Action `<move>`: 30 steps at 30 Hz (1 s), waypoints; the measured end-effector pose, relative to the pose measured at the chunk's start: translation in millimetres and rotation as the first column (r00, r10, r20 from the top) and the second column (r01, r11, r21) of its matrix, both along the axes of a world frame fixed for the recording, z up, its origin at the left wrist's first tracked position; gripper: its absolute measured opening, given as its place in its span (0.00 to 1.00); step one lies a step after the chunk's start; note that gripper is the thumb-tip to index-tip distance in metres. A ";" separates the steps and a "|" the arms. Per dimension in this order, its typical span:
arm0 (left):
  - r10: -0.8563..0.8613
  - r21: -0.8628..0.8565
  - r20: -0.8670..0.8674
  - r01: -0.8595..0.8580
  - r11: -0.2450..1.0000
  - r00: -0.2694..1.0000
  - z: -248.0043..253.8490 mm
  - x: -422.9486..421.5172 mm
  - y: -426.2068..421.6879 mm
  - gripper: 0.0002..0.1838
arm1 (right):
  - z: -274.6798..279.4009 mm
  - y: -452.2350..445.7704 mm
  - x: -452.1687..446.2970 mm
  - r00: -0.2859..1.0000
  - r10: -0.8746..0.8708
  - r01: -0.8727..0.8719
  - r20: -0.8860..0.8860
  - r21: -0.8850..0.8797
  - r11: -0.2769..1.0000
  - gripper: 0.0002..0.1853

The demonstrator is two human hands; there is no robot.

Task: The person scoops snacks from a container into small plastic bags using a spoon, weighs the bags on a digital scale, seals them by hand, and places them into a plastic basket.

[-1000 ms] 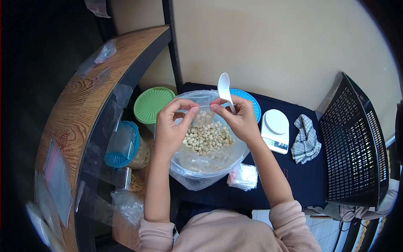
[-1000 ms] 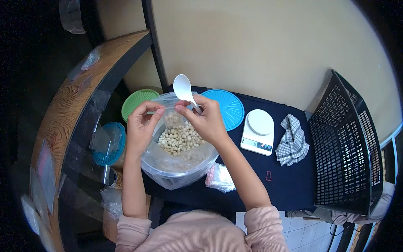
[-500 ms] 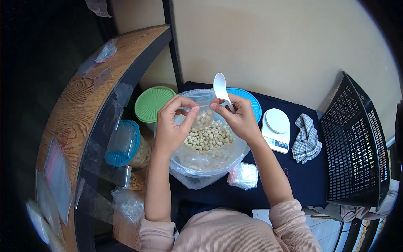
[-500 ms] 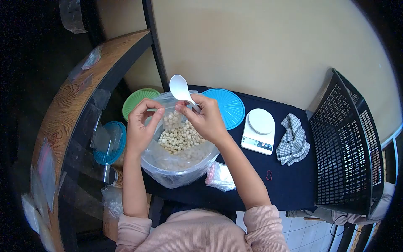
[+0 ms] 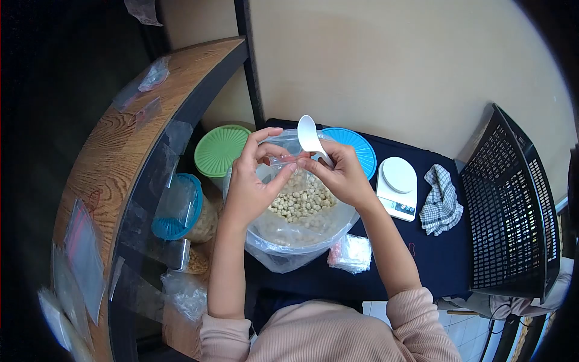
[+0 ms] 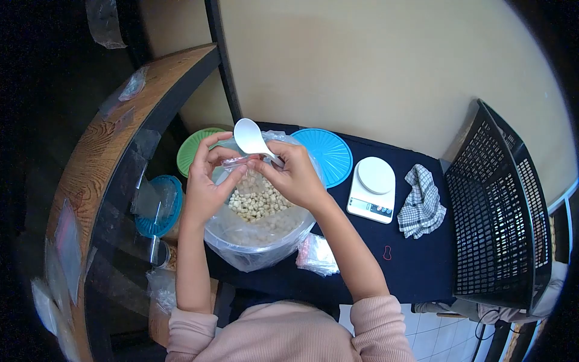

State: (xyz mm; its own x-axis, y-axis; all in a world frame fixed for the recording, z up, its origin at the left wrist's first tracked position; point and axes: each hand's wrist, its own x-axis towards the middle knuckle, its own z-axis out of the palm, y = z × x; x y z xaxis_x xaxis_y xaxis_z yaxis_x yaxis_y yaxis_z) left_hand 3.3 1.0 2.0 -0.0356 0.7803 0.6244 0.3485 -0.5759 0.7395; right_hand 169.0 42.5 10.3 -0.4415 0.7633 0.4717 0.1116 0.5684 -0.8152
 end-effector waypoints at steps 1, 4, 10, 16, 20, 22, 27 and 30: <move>-0.001 0.004 -0.007 0.001 1.000 1.000 0.1 -0.4 0.1 0.26 | 0.4 -0.4 -0.1 1.000 0.000 0.000 0.000 0.000 1.000 0.08; 0.010 0.015 -0.008 -0.010 1.000 1.000 2.1 1.4 -2.0 0.26 | 1.2 -1.7 -0.6 1.000 0.002 -0.002 0.002 -0.008 1.000 0.08; 0.020 0.018 -0.072 -0.018 1.000 0.997 4.6 1.2 -5.1 0.29 | -2.7 0.9 -2.2 1.000 0.002 -0.002 -0.004 0.064 0.998 0.08; 0.048 -0.011 0.029 -0.048 0.999 0.998 1.2 1.3 -6.2 0.28 | 5.5 -5.2 -1.9 0.999 -0.051 0.051 -0.008 0.034 0.998 0.08; 0.051 0.027 0.131 -0.055 0.998 0.990 -1.1 2.6 -3.6 0.25 | 0.7 -2.2 -2.1 0.995 -0.099 0.100 -0.028 0.056 0.993 0.08; 0.038 0.031 0.208 -0.045 0.998 0.977 -0.8 4.8 -4.8 0.26 | -1.1 -0.6 -3.0 0.992 -0.103 0.107 -0.068 0.062 0.992 0.08; 0.039 -0.053 0.169 -0.031 0.998 0.985 -0.6 -1.4 -6.1 0.29 | -3.5 4.6 -1.0 0.993 0.048 -0.036 -0.111 0.112 0.993 0.10; 0.042 -0.072 0.153 -0.031 0.997 0.987 0.0 3.5 -8.1 0.30 | -12.1 11.3 -2.0 0.998 0.067 -0.058 -0.019 0.307 0.950 0.10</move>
State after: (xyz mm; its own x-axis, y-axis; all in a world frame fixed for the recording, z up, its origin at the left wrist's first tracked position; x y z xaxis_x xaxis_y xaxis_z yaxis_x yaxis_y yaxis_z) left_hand 6.8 -7.1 1.9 -0.1570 0.8180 0.5534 0.2469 -0.5101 0.8239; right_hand 167.1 53.7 -1.8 -0.4666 0.5513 0.6917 0.0465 0.7962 -0.6032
